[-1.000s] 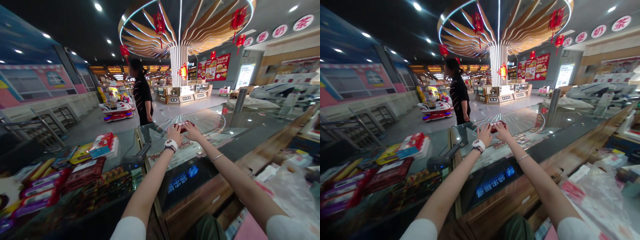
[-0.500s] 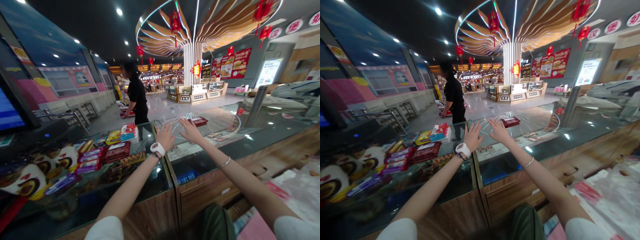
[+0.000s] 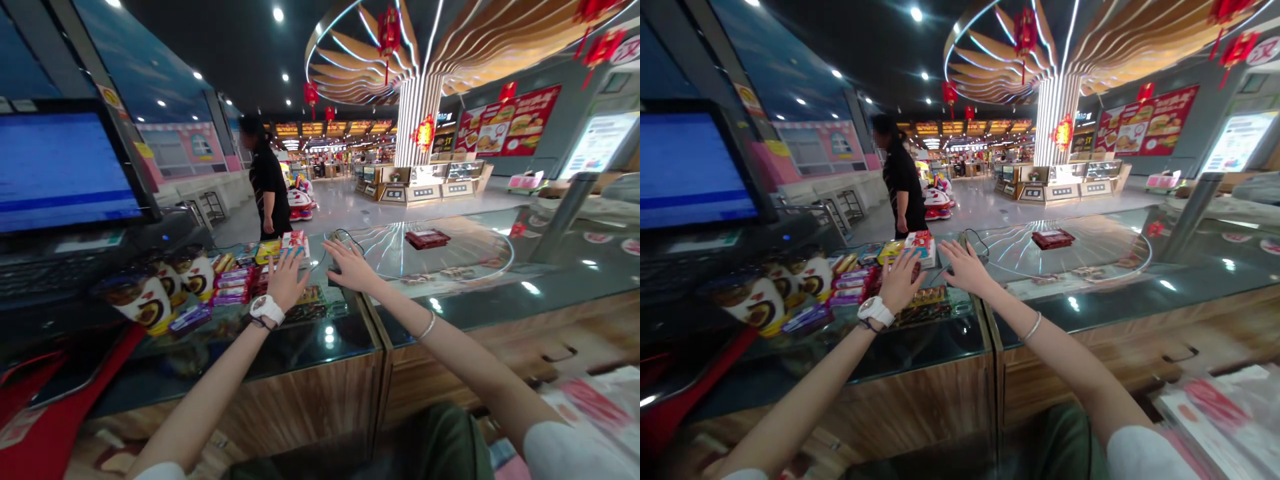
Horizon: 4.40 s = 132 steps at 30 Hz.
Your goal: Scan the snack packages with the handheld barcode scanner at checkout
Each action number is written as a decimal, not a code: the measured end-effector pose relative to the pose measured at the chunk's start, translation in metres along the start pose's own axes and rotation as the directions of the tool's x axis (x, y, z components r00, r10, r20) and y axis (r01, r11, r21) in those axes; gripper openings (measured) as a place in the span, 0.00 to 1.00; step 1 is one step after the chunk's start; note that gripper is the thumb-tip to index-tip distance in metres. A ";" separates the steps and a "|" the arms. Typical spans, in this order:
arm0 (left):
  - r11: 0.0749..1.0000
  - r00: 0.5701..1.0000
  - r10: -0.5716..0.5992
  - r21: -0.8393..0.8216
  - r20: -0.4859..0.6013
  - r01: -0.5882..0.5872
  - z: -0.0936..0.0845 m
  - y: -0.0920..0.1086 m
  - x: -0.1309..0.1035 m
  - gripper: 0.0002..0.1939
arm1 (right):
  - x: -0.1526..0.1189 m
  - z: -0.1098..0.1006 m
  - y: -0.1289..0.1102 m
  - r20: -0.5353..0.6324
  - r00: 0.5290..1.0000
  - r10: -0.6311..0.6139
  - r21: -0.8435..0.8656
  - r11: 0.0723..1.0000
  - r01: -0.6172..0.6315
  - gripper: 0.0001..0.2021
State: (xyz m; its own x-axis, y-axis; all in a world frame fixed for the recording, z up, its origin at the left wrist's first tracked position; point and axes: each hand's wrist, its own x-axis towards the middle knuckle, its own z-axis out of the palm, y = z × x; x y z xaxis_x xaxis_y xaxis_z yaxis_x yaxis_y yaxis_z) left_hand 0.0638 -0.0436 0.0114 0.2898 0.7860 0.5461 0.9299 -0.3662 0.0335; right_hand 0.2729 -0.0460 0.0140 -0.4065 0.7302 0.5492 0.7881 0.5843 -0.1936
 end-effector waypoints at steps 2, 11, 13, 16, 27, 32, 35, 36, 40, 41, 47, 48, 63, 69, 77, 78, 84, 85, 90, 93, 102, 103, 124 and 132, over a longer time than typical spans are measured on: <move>1.000 1.000 -0.005 0.023 0.011 0.005 -0.003 -0.015 -0.007 0.29 | 0.009 0.010 -0.014 0.020 1.000 -0.022 0.007 1.000 0.022 0.36; 1.000 0.995 0.023 0.019 0.097 -0.025 -0.003 -0.068 -0.015 0.25 | 0.053 0.067 -0.054 0.063 0.995 -0.074 0.060 0.996 0.071 0.34; 1.000 0.993 0.020 0.001 0.118 -0.020 -0.001 -0.077 -0.014 0.25 | 0.058 0.079 -0.057 0.095 0.994 -0.058 0.056 0.997 0.053 0.33; 1.000 0.994 -0.013 -0.012 0.111 0.014 0.003 -0.086 -0.016 0.24 | 0.061 0.094 -0.057 0.121 0.992 -0.025 0.043 0.999 0.020 0.33; 0.994 0.976 -0.077 0.087 0.205 0.060 0.010 -0.090 -0.033 0.31 | 0.044 0.122 -0.045 0.304 0.950 0.072 0.004 0.997 -0.077 0.37; 0.980 0.953 -0.143 0.173 0.267 0.098 0.021 -0.096 -0.038 0.32 | 0.041 0.129 -0.044 0.320 0.946 0.058 0.049 0.996 -0.078 0.37; 0.982 0.957 -0.137 0.165 0.255 0.097 0.024 -0.098 -0.038 0.30 | 0.043 0.128 -0.043 0.302 0.952 0.054 0.071 0.994 -0.079 0.36; 0.983 0.961 -0.132 0.155 0.244 0.096 0.025 -0.099 -0.037 0.29 | 0.043 0.128 -0.043 0.291 0.955 0.054 0.081 0.993 -0.080 0.35; 0.989 0.975 -0.107 0.117 0.193 0.085 0.023 -0.100 -0.034 0.23 | 0.047 0.129 -0.040 0.207 0.978 0.034 0.151 0.986 -0.066 0.27; 0.990 0.978 -0.103 0.111 0.183 0.084 0.022 -0.100 -0.034 0.21 | 0.048 0.129 -0.039 0.184 0.982 0.032 0.171 0.983 -0.064 0.25; 0.990 0.988 -0.101 0.111 0.121 0.087 0.017 -0.097 -0.033 0.19 | 0.050 0.126 -0.036 0.086 0.993 0.081 0.240 0.966 -0.100 0.17; 0.990 0.989 -0.101 0.111 0.112 0.088 0.016 -0.096 -0.033 0.20 | 0.050 0.125 -0.036 0.069 0.994 0.083 0.238 0.966 -0.097 0.18; 0.998 0.998 -0.062 0.009 -0.012 0.062 0.009 -0.084 -0.035 0.21 | 0.040 0.102 -0.042 -0.353 0.911 -0.215 -0.152 0.974 0.170 0.08; 0.996 0.992 -0.014 -0.089 -0.125 0.003 0.006 -0.083 -0.032 0.24 | 0.037 0.087 -0.030 -0.394 0.833 -0.389 -0.238 0.918 0.316 0.09; 0.965 0.996 0.084 -0.253 0.026 -0.074 -0.005 -0.059 -0.007 0.47 | 0.024 0.063 0.004 -0.392 0.725 -0.566 -0.357 0.820 0.447 0.10; 0.964 0.994 0.096 -0.255 0.051 -0.080 -0.007 -0.055 -0.001 0.48 | 0.022 0.061 0.008 -0.401 0.717 -0.570 -0.366 0.817 0.445 0.11; 0.952 0.990 0.139 -0.280 0.032 -0.125 -0.007 -0.039 0.021 0.47 | 0.018 0.054 0.024 -0.454 0.725 -0.518 -0.367 0.850 0.378 0.10; 0.951 0.991 0.137 -0.281 0.004 -0.131 -0.005 -0.037 0.022 0.47 | 0.018 0.053 0.024 -0.441 0.748 -0.497 -0.355 0.861 0.363 0.11; 0.964 0.987 0.142 -0.215 -0.082 -0.156 0.001 -0.036 0.014 0.47 | 0.018 0.053 0.017 -0.298 0.878 -0.374 -0.276 0.914 0.296 0.14; 0.977 0.980 0.158 -0.124 -0.124 -0.173 0.001 -0.041 0.012 0.46 | 0.019 0.053 0.014 -0.224 0.903 -0.366 -0.216 0.922 0.320 0.21; 0.954 0.947 0.299 0.014 -0.115 -0.299 0.001 -0.044 0.009 0.42 | 0.019 0.049 0.015 -0.179 0.941 -0.288 -0.195 0.948 0.253 0.44; 0.952 0.945 0.306 0.015 -0.116 -0.307 0.002 -0.043 0.008 0.42 | 0.019 0.049 0.015 -0.176 0.943 -0.283 -0.195 0.949 0.248 0.44; 0.948 0.944 0.319 0.011 -0.080 -0.320 0.005 -0.040 0.005 0.45 | 0.017 0.049 0.017 -0.185 0.941 -0.285 -0.207 0.947 0.246 0.42; 0.953 0.948 0.301 -0.005 -0.105 -0.303 0.009 -0.039 0.006 0.35 | 0.019 0.051 0.017 -0.162 0.946 -0.282 -0.197 0.948 0.250 0.40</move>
State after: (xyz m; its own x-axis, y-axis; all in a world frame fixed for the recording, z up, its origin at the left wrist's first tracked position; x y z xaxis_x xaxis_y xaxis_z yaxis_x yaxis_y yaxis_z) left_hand 0.0310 -0.0203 0.0057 0.5310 0.5826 0.6153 0.7972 -0.5896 -0.1298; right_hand 0.2555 -0.0041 -0.0201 -0.5323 0.4682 0.7053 0.7367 0.6666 0.1135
